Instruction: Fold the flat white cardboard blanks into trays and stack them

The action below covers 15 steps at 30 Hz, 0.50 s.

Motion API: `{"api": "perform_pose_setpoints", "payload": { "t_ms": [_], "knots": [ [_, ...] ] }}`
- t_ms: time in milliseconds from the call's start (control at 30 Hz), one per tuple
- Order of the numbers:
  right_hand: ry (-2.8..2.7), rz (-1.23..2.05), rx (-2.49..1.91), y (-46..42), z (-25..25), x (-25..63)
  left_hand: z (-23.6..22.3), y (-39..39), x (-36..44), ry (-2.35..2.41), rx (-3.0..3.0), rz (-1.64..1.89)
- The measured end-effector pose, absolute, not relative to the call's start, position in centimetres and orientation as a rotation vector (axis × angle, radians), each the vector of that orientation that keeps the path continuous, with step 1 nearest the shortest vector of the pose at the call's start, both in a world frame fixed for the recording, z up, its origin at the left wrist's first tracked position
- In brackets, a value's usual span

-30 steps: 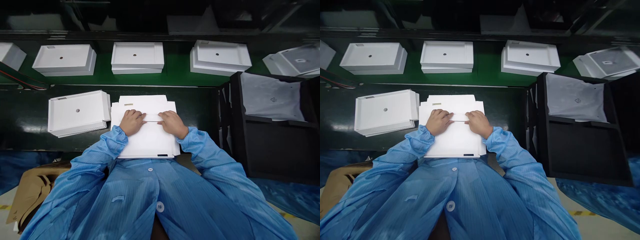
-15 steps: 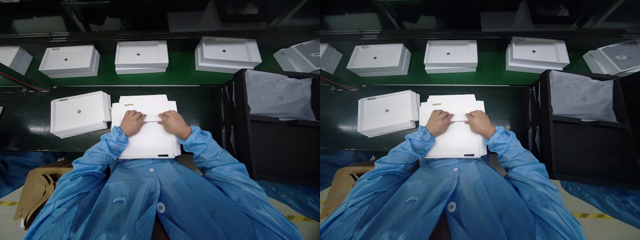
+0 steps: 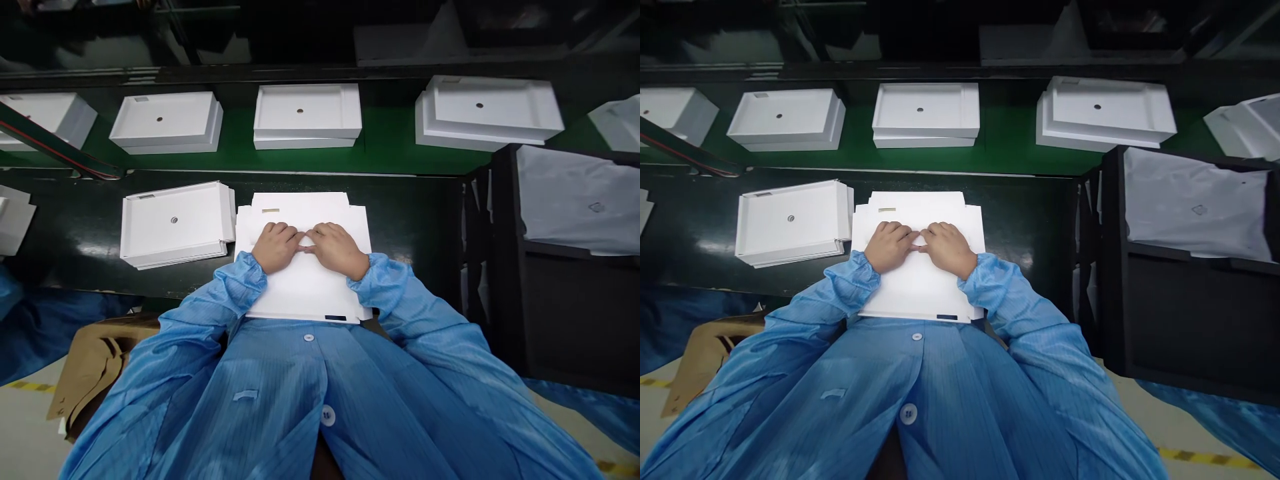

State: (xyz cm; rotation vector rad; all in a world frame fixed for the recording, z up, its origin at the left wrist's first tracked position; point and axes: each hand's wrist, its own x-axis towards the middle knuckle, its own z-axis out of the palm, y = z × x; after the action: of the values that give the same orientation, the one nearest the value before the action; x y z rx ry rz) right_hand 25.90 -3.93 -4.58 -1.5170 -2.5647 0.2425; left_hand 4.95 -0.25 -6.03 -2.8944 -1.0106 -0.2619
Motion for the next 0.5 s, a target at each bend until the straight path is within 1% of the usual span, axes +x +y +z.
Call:
{"api": "perform_pose_setpoints", "payload": {
  "t_ms": [200, 500],
  "knots": [
    [-2.506, 0.238, -1.529, -4.16, -5.45, 26.22, -5.63, -0.30, 3.88, -1.034, -2.932, -0.248],
    [-2.557, 0.204, -1.539, -4.70, -4.87, 25.73, -5.79, -0.52, 4.50, -0.971, -2.942, -0.236]
  ]
}}
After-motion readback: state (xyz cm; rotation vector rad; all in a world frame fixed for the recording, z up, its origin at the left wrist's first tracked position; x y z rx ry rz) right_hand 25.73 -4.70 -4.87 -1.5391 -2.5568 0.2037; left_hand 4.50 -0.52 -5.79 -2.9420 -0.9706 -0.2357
